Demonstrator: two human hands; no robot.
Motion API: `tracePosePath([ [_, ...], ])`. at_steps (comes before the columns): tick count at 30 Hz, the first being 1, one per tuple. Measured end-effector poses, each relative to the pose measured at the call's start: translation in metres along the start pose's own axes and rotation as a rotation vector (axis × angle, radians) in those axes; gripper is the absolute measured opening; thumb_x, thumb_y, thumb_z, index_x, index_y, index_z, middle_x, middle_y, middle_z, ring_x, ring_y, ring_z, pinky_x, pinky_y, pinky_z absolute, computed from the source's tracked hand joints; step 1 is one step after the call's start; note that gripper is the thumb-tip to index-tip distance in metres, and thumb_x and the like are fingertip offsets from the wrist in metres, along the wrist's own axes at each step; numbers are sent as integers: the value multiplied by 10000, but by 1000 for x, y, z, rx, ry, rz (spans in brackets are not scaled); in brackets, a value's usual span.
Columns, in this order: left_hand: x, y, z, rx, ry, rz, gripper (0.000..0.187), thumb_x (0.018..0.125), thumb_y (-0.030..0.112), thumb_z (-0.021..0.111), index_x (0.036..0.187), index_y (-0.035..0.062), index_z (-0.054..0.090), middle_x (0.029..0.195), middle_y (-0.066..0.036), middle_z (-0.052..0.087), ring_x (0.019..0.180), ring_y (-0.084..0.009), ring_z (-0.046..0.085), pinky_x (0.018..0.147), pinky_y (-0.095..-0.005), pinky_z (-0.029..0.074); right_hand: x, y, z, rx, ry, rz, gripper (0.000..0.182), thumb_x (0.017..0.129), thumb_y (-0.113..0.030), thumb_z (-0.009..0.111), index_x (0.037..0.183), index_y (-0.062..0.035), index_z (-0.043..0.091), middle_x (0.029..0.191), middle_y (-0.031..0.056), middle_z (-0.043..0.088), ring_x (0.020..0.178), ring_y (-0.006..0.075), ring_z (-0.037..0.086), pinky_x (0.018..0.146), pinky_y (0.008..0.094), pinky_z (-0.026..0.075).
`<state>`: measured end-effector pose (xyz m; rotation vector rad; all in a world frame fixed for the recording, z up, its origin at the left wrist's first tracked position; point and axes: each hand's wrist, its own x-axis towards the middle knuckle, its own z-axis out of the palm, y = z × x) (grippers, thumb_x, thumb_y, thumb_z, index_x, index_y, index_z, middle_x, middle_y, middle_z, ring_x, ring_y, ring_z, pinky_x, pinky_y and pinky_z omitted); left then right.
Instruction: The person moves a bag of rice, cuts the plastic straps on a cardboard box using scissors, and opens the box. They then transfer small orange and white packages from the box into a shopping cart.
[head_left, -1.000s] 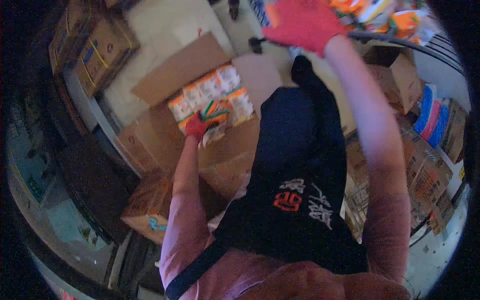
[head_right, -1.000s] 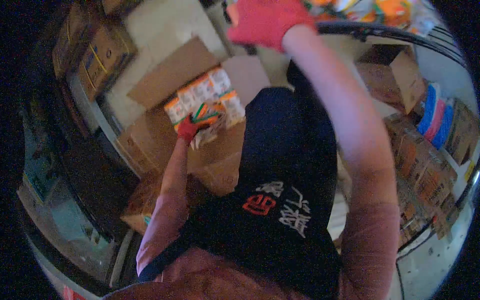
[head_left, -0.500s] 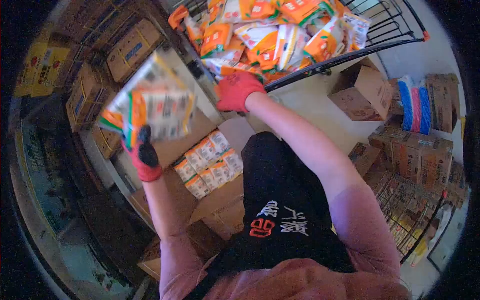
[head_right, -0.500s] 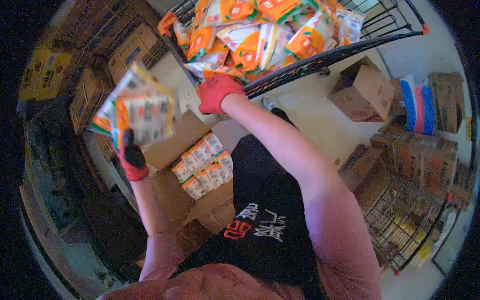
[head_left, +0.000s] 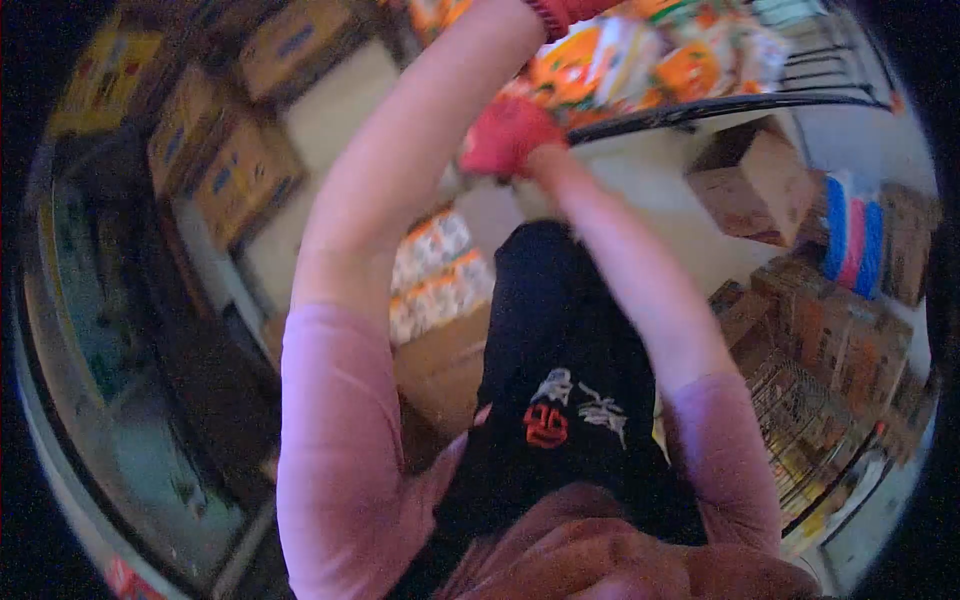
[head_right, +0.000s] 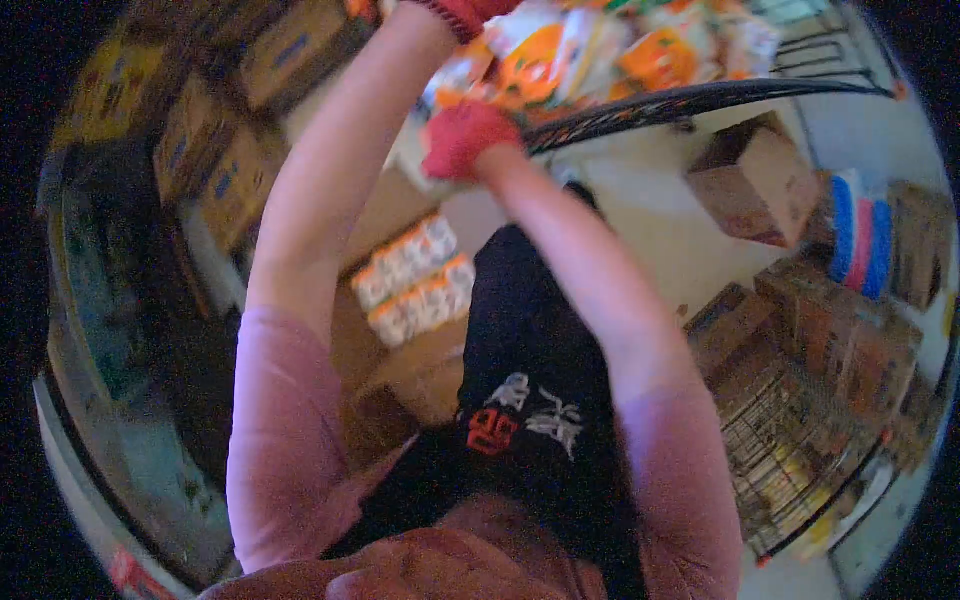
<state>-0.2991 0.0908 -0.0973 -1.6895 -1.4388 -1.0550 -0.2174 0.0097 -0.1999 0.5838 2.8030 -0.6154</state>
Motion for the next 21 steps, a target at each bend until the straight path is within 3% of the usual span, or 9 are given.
tracePosePath([
  [3, -117, -26, -89, -2, 43, -328, 487, 699, 225, 717, 1109, 30, 541, 1098, -194, 556, 1013, -359, 530, 842, -448, 441, -5, -9, -17, -115, -120, -75, 408, 704, -403, 513, 839, -50, 666, 950, 194, 647, 873, 334, 637, 796, 440, 495],
  [4, -154, -36, -118, 2, 79, -420, 496, 699, 223, 727, 1114, 24, 541, 1106, -196, 556, 1028, -358, 525, 852, -445, 439, -2, -1, -1, -138, 40, -141, 434, 713, -431, 512, 853, -50, 666, 958, 201, 644, 874, 338, 634, 811, 441, 488],
  [6, -273, -43, -174, 172, -80, -664, 514, 671, 217, 758, 1107, 46, 546, 1056, -165, 588, 986, -350, 549, 852, -404, 437, 9, 4, 11, -163, -17, -97, 511, 742, -500, 512, 909, -38, 652, 980, 205, 636, 906, 343, 618, 826, 435, 472],
  [9, -427, 12, -239, 288, -631, -1275, 520, 730, 228, 688, 1179, 52, 496, 1103, -168, 566, 1048, -349, 521, 912, -419, 406, 15, 13, 25, -225, 6, -83, 561, 768, -547, 525, 939, -21, 619, 994, 205, 627, 937, 347, 600, 838, 435, 452],
  [11, -530, 54, -270, 429, -875, -1331, 543, 721, 251, 694, 1182, 46, 492, 1101, -168, 568, 1057, -341, 523, 914, -421, 416, 17, 17, 30, -266, 41, -87, 576, 780, -550, 532, 963, -9, 605, 1000, 202, 625, 943, 340, 599, 838, 431, 446],
  [14, -596, 88, -288, 416, -1181, -1694, 593, 706, 283, 706, 1201, 50, 478, 1144, -178, 559, 1091, -339, 515, 913, -418, 425, 9, -5, 18, -283, 69, -82, 492, 755, -480, 571, 912, -15, 601, 901, 183, 609, 869, 321, 599, 773, 423, 449],
  [17, -680, 95, -284, 225, -739, -2167, 636, 695, 303, 720, 1213, 37, 464, 1192, -178, 546, 1121, -344, 503, 911, -417, 431, 6, -22, 16, -271, 140, -26, 396, 719, -408, 605, 843, -32, 609, 799, 166, 593, 792, 307, 598, 708, 418, 456],
  [19, -671, 83, -273, 257, -615, -2138, 667, 682, 314, 734, 1219, 29, 459, 1218, -184, 534, 1142, -352, 490, 943, -419, 409, 20, 23, 32, -292, 41, 21, 573, 809, -524, 563, 1041, -1, 592, 1005, 186, 627, 966, 309, 602, 847, 402, 440],
  [21, -705, 68, -258, 420, -667, -1823, 746, 676, 314, 737, 1283, 30, 409, 1264, -185, 496, 1194, -347, 438, 993, -416, 365, 21, 43, 36, -305, 87, -56, 564, 805, -514, 585, 1070, -16, 596, 1000, 175, 632, 970, 300, 605, 849, 386, 440],
])
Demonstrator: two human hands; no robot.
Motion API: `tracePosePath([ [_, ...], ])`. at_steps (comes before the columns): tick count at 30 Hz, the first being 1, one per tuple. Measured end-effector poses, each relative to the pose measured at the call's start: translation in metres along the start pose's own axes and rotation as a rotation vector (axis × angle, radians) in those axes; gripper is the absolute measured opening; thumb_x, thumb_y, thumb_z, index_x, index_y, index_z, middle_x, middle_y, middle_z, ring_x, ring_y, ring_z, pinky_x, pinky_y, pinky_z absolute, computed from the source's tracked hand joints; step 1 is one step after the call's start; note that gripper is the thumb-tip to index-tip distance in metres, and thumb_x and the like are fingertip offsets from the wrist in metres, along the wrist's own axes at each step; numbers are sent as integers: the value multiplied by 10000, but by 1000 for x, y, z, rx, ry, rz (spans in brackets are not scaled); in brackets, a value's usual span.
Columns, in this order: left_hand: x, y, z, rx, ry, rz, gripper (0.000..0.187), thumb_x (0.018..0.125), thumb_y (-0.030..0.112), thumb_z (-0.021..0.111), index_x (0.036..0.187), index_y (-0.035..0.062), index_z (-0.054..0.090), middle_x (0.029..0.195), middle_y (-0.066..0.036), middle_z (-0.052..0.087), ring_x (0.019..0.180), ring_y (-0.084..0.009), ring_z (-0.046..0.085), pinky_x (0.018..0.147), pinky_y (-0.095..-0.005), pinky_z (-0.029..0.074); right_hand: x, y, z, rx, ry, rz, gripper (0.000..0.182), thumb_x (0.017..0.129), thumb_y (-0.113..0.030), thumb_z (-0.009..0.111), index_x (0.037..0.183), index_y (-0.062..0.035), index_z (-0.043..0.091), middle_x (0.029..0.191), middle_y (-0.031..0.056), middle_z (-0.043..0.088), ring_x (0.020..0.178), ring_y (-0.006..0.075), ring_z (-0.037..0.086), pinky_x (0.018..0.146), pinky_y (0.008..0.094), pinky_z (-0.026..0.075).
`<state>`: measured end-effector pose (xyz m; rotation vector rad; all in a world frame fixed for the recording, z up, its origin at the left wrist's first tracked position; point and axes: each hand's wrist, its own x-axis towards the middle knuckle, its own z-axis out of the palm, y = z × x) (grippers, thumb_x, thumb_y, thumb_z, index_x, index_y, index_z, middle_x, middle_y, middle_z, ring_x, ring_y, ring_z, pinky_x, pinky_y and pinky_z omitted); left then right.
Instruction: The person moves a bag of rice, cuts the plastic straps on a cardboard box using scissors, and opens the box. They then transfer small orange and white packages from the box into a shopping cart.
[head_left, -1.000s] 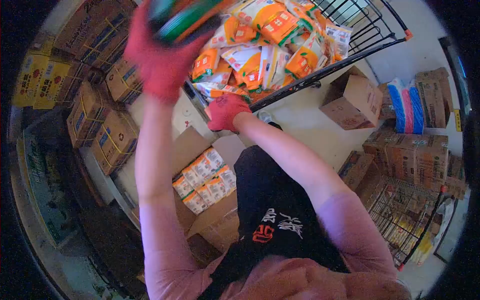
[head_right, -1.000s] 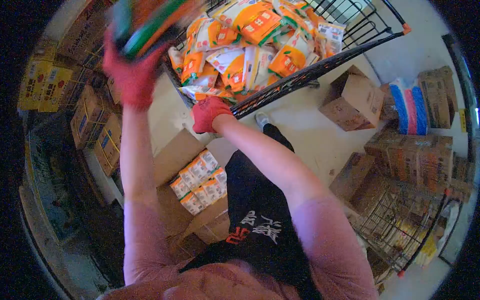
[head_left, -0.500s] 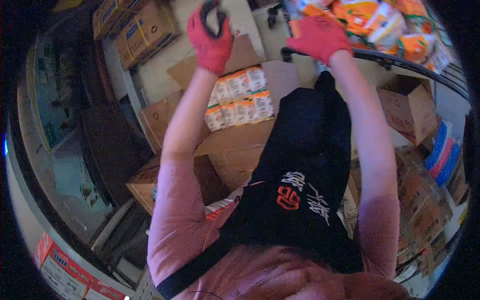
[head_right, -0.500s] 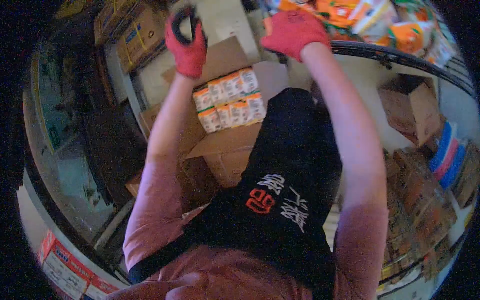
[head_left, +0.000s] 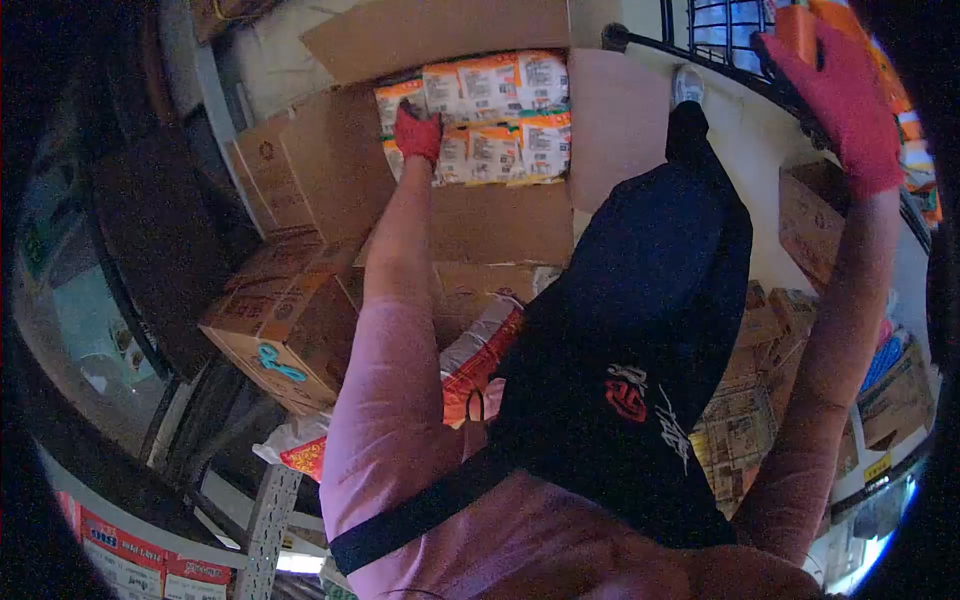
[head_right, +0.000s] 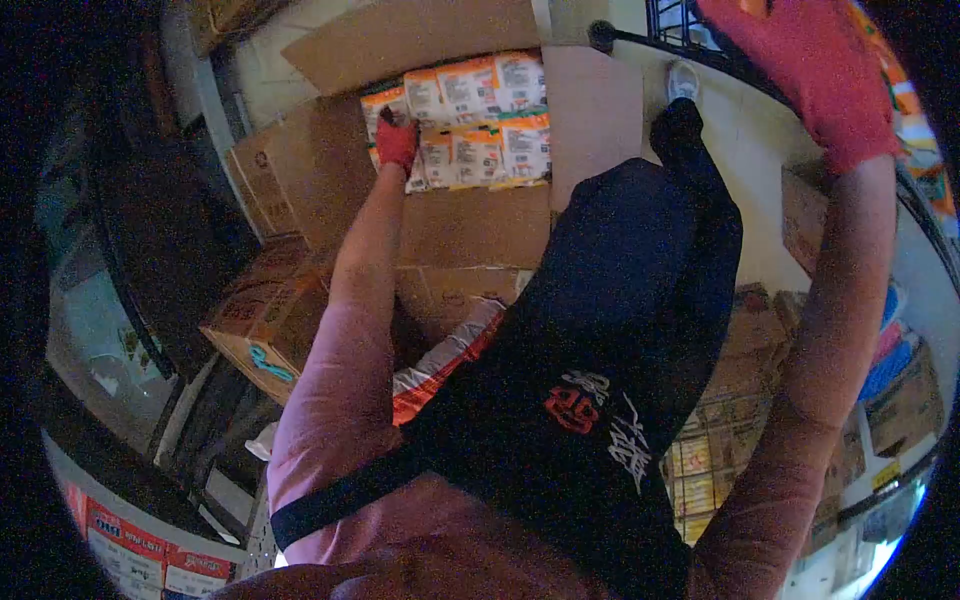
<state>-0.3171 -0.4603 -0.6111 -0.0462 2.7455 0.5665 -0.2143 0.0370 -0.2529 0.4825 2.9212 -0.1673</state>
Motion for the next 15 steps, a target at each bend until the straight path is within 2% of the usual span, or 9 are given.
tracePosePath([
  [1, 5, 26, -12, 55, -27, 14, 810, 667, 336, 739, 1316, 23, 370, 1291, -174, 474, 1219, -345, 406, 1002, -418, 356, 1, 4, 3, -6, 33, -32, 561, 803, -510, 597, 1084, -24, 597, 997, 170, 634, 972, 295, 606, 851, 379, 440],
  [2, 26, 24, 0, 78, -74, -37, 845, 645, 350, 749, 1323, 24, 364, 1279, -201, 473, 1226, -345, 398, 1007, -425, 351, -1, 4, 3, -12, 44, -14, 579, 794, -541, 565, 1036, -17, 602, 950, 177, 646, 912, 309, 623, 811, 397, 460],
  [5, 94, -2, 55, 10, -184, -118, 845, 659, 356, 730, 1333, 22, 345, 1292, -240, 438, 1234, -381, 376, 1013, -442, 338, -4, 5, -2, -19, 33, 8, 555, 784, -524, 571, 1015, -20, 604, 927, 173, 639, 898, 306, 621, 799, 399, 460],
  [6, 113, -11, 74, 129, -217, -163, 835, 677, 360, 712, 1340, 20, 335, 1302, -250, 423, 1239, -390, 366, 1006, -445, 344, -5, 4, -3, -20, 34, 9, 547, 781, -518, 573, 1008, -21, 605, 920, 172, 637, 894, 305, 621, 795, 400, 460],
  [9, 90, 35, 56, 951, -444, 41, 519, 802, 279, 560, 1254, 52, 441, 1226, -243, 483, 1128, -396, 465, 913, -456, 404, -5, 1, -5, -18, 31, 11, 524, 772, -500, 578, 987, -23, 607, 897, 169, 631, 881, 303, 618, 784, 403, 461],
  [10, 84, 33, 59, 747, -293, -60, 434, 818, 244, 535, 1211, 64, 493, 1184, -225, 523, 1097, -376, 496, 894, -458, 415, -6, 0, -7, -19, 32, 16, 516, 769, -494, 580, 980, -24, 608, 890, 168, 629, 877, 302, 618, 780, 404, 461],
  [12, 84, 32, 60, 480, -155, -161, 318, 838, 182, 500, 1131, 84, 574, 1111, -185, 587, 1042, -342, 543, 873, -450, 432, -6, -1, -8, -14, 35, 13, 500, 762, -482, 584, 966, -26, 609, 875, 166, 624, 868, 300, 616, 772, 406, 462],
  [13, 69, 60, 34, 423, -172, -167, 284, 841, 155, 491, 1095, 92, 603, 1078, -161, 611, 1018, -327, 560, 870, -440, 437, -7, -1, -9, -11, 37, 14, 492, 759, -476, 586, 959, -27, 610, 867, 165, 622, 864, 300, 616, 768, 407, 462],
  [15, 69, 62, 31, -96, -156, -199, 262, 844, 136, 491, 1057, 102, 640, 1053, -125, 640, 1021, -300, 570, 874, -413, 444, -8, -3, -9, -7, 42, 16, 476, 753, -465, 589, 945, -29, 611, 852, 163, 618, 855, 298, 614, 761, 409, 462],
])
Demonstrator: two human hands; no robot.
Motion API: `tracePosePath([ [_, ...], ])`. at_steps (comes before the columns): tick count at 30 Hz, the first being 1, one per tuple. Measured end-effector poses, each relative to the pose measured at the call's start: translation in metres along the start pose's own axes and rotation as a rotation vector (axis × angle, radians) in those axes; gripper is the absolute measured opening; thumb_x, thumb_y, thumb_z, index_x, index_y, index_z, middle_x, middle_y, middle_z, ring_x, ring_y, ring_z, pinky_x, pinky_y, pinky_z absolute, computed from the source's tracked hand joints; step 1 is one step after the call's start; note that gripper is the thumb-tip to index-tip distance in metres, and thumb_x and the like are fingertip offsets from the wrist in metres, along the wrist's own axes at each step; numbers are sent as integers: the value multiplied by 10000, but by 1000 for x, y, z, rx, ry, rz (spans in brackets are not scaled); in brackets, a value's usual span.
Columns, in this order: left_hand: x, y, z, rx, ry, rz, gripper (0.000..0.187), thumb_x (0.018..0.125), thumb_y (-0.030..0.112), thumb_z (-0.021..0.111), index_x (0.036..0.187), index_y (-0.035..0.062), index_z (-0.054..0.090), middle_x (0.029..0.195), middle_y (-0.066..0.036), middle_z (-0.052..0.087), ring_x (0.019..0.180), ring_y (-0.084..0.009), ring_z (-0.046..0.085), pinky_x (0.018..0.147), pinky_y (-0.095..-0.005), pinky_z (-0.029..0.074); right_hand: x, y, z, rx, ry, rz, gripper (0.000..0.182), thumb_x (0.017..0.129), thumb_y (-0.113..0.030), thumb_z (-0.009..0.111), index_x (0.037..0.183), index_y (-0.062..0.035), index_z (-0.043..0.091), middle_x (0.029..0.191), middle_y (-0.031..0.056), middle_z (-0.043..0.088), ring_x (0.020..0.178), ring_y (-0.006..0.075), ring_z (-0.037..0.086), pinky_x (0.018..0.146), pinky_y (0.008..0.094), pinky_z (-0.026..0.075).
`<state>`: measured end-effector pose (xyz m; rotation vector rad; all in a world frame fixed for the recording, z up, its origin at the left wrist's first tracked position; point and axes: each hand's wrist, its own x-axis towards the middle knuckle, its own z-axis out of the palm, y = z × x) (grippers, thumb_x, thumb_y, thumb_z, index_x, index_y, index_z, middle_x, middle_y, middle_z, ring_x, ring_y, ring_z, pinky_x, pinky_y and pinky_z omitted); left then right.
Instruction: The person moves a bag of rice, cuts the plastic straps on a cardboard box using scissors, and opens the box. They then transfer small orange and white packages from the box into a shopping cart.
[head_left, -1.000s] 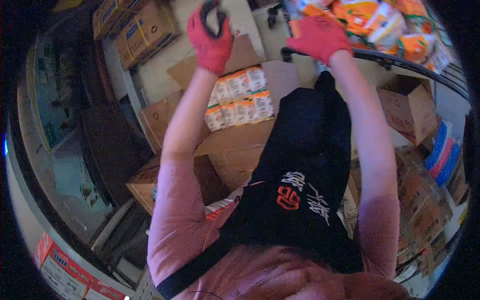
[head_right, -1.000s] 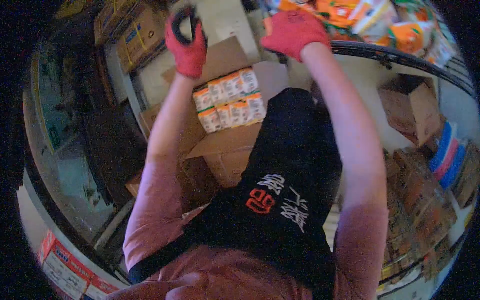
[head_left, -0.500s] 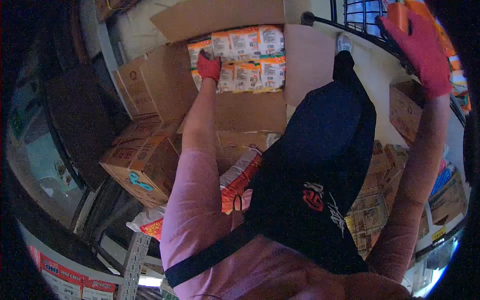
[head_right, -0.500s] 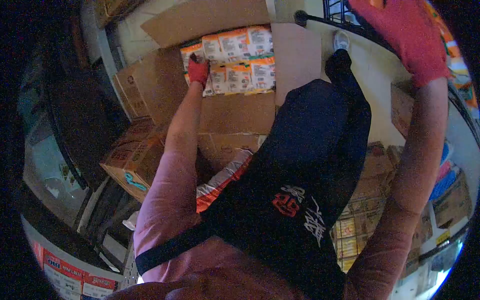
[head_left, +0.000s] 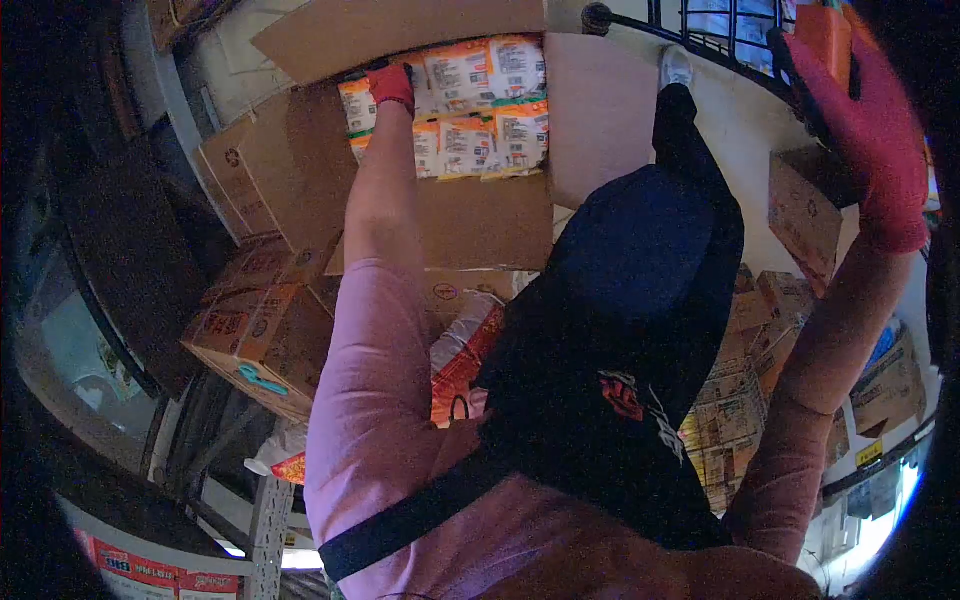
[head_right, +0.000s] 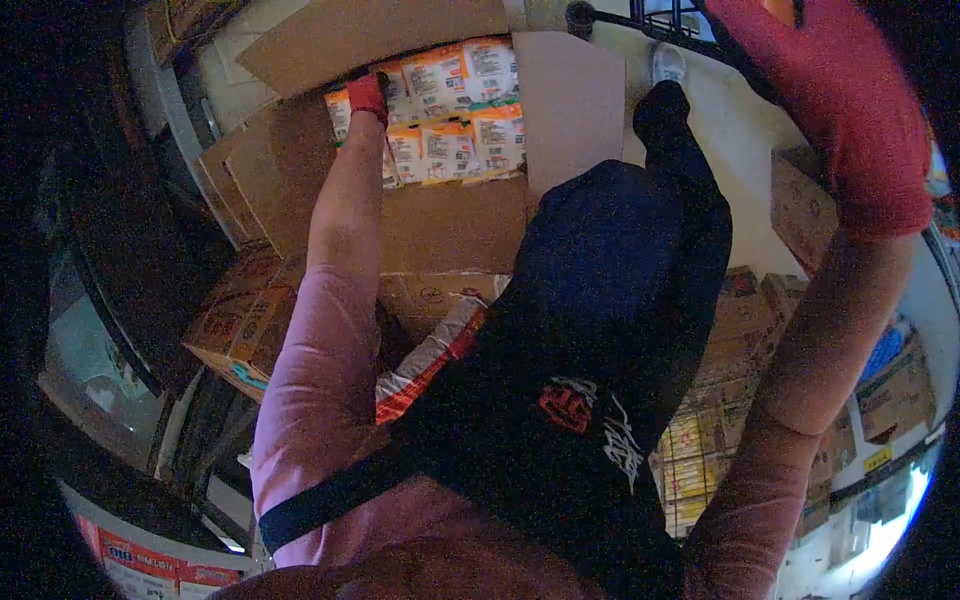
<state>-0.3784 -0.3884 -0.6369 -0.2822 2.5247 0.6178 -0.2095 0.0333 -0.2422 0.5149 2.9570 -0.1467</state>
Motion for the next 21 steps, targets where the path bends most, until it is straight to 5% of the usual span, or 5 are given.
tracePosePath([
  [3, 28, -31, 9, -536, -51, 246, 279, 856, 189, 509, 1083, 79, 627, 1070, -90, 644, 1051, -262, 567, 886, -370, 449, -2, -3, -2, 1, 7, 8, 453, 744, -447, 595, 923, -32, 613, 830, 160, 611, 842, 296, 612, 749, 412, 463],
  [7, 44, -25, -15, 268, -228, 669, 410, 857, 277, 571, 1166, 9, 536, 1020, -84, 646, 1005, -229, 583, 878, -349, 459, -3, -10, -4, 8, 14, 9, 422, 731, -423, 602, 895, -35, 616, 800, 156, 603, 824, 292, 609, 734, 415, 464],
  [12, 16, -24, 14, -294, -306, 31, 760, 675, 357, 779, 1241, -18, 437, 1082, -152, 594, 1030, -252, 565, 931, -359, 437, -4, -20, -11, 9, 40, 27, 383, 715, -394, 612, 860, -40, 619, 763, 150, 592, 802, 288, 606, 715, 420, 465],
  [15, -44, 4, 3, -68, -129, 236, 1243, 474, 528, 833, 1389, -28, 203, 1371, -194, 391, 1202, -301, 462, 1022, -363, 366, -3, -30, -13, 10, 49, 29, 359, 706, -376, 617, 839, -42, 621, 740, 147, 585, 789, 286, 604, 703, 423, 465],
  [21, -99, 48, -13, 133, -51, 12, 1105, 448, 581, 809, 1271, -29, 396, 1216, -213, 542, 1139, -315, 522, 953, -376, 414, -9, -67, -31, 8, 116, 90, 313, 687, -341, 629, 796, -48, 625, 695, 141, 572, 763, 281, 600, 680, 429, 466],
])
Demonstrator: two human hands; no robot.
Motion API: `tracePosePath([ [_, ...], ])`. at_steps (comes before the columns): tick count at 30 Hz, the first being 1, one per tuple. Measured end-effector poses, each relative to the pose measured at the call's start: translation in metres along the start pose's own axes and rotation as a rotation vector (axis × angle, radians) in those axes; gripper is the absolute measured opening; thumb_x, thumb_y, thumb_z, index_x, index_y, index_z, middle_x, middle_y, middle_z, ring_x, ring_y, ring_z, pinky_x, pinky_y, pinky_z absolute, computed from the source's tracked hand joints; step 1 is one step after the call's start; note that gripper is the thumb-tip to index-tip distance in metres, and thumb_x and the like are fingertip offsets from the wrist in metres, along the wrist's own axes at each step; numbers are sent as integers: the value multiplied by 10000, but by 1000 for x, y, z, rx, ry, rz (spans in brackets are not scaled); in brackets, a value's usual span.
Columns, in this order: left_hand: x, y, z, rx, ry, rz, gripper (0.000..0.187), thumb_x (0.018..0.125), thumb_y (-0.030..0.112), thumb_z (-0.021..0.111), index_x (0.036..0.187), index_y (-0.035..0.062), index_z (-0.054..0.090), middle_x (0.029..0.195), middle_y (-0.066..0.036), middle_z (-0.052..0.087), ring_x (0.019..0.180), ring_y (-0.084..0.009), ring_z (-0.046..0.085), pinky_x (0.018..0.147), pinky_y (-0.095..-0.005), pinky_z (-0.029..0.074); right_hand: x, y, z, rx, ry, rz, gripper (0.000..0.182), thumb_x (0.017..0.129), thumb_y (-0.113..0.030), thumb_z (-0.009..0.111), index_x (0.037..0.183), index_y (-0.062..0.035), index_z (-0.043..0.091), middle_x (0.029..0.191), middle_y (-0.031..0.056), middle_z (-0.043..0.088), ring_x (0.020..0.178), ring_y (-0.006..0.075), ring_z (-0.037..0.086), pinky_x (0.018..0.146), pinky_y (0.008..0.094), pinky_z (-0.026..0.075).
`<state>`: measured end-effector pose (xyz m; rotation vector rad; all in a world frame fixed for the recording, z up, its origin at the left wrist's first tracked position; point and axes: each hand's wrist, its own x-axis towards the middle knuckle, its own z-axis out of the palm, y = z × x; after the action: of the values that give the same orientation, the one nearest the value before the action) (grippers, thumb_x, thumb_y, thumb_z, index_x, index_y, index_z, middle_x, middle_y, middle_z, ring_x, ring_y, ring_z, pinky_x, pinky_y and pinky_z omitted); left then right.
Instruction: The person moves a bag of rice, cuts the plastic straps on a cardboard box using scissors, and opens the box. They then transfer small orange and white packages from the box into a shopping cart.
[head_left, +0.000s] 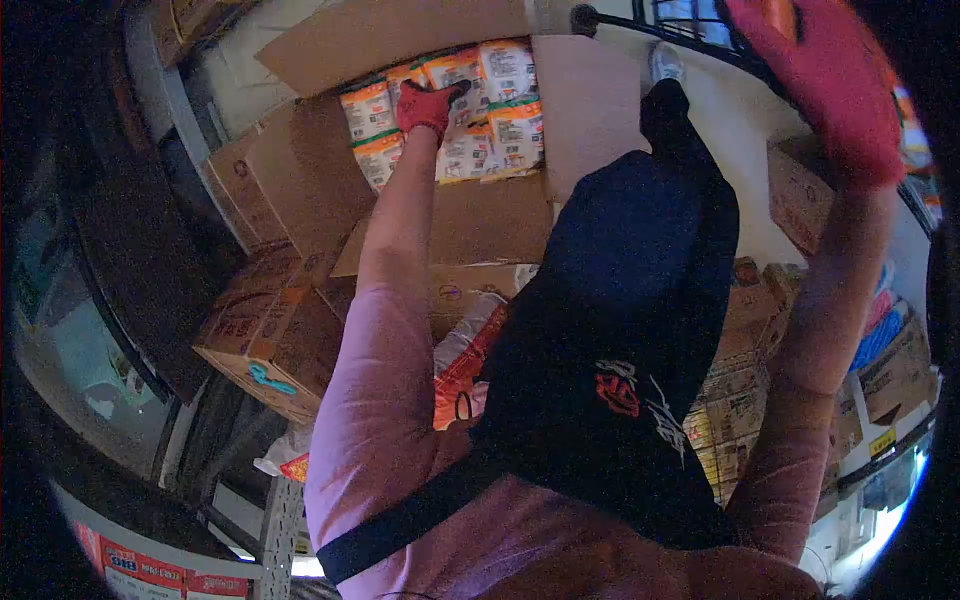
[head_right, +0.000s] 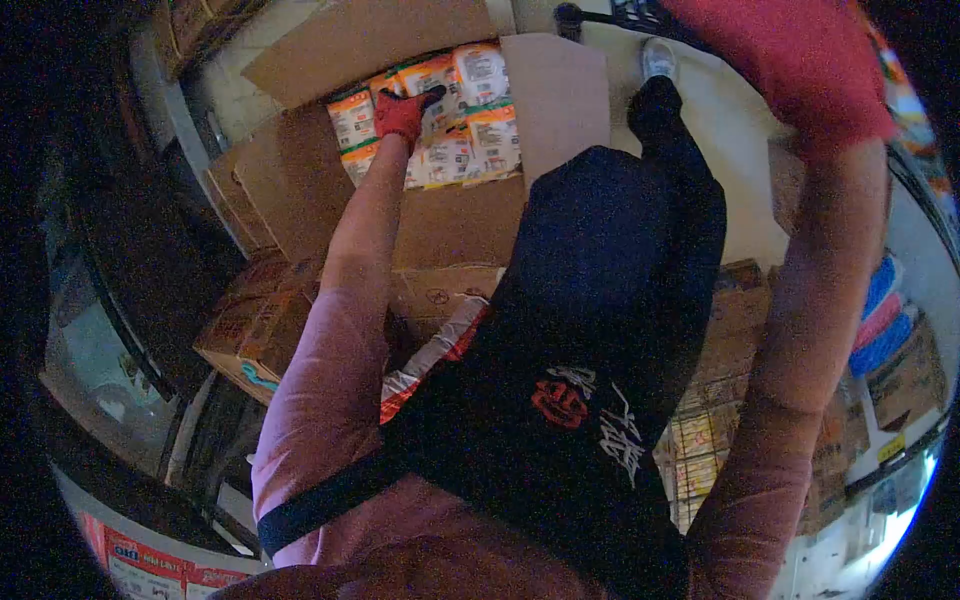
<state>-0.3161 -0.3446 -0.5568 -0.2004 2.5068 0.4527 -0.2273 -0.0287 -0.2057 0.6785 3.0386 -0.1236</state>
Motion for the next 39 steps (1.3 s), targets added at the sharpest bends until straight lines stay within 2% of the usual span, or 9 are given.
tracePosePath([
  [4, -32, -3, -10, -48, 145, 12, 936, 472, 532, 821, 1143, -39, 506, 1115, -204, 598, 1026, -317, 584, 871, -375, 463, 3, 15, 20, -200, 122, -93, 332, 714, -357, 601, 790, -35, 618, 716, 156, 576, 781, 296, 601, 694, 445, 466],
  [9, -77, -11, -64, -472, 112, 44, 731, 536, 344, 858, 1083, -36, 557, 1038, -148, 633, 926, -240, 618, 821, -337, 487, 48, 7, -61, 459, -857, 467, 367, 756, -389, 557, 750, -23, 586, 806, 192, 584, 784, 342, 580, 716, 472, 447],
  [12, -97, -14, -101, -1055, -129, -29, 531, 660, 123, 809, 1114, -11, 568, 1043, -92, 631, 895, -172, 619, 813, -311, 497, 6, 29, 4, 254, -252, -81, 387, 771, -416, 562, 756, -30, 569, 805, 185, 589, 770, 338, 575, 687, 456, 438],
  [15, -125, 27, -152, -1235, -154, 140, 413, 768, 61, 704, 1152, 9, 559, 1081, -83, 620, 929, -166, 612, 829, -312, 492, 8, 34, 9, 84, -243, -83, 480, 738, -488, 479, 845, -55, 657, 898, 205, 649, 838, 342, 638, 767, 455, 494],
  [24, -228, 340, -261, -831, 575, 1393, 510, 633, 43, 789, 1081, -1, 548, 1065, -102, 614, 907, -211, 619, 844, -346, 507, 0, 36, -3, 104, -193, -147, 463, 752, -492, 493, 843, -59, 630, 845, 192, 645, 795, 338, 632, 712, 459, 487],
  [27, -275, 442, -245, -505, 778, 2029, 740, 650, 330, 796, 1222, -3, 467, 1155, -207, 539, 1082, -368, 508, 911, -441, 406, 3, 36, 13, 179, -10, -210, 402, 738, -441, 492, 749, -62, 628, 799, 210, 641, 794, 338, 640, 713, 471, 493],
  [32, -239, 407, -223, -458, 732, 1728, 645, 692, 270, 784, 1192, -4, 484, 1147, -193, 553, 1079, -308, 531, 917, -438, 409, -1, 33, 8, 24, -160, -143, 449, 747, -477, 497, 763, -53, 644, 821, 201, 647, 773, 343, 639, 697, 475, 494],
  [35, -134, 291, -207, -718, 580, 1424, 492, 709, 78, 756, 1148, 32, 540, 1044, -181, 603, 917, -299, 608, 785, -403, 491, -1, 38, 10, 41, -127, -160, 491, 762, -515, 487, 816, -62, 667, 836, 189, 654, 786, 337, 641, 704, 470, 496],
  [39, -37, 79, -99, -235, 405, 685, 340, 785, 259, 699, 987, 13, 579, 902, -111, 640, 817, -231, 601, 772, -368, 482, -7, 36, 12, -10, -107, -135, 523, 777, -558, 540, 951, -73, 632, 918, 181, 644, 861, 345, 618, 773, 448, 469],
])
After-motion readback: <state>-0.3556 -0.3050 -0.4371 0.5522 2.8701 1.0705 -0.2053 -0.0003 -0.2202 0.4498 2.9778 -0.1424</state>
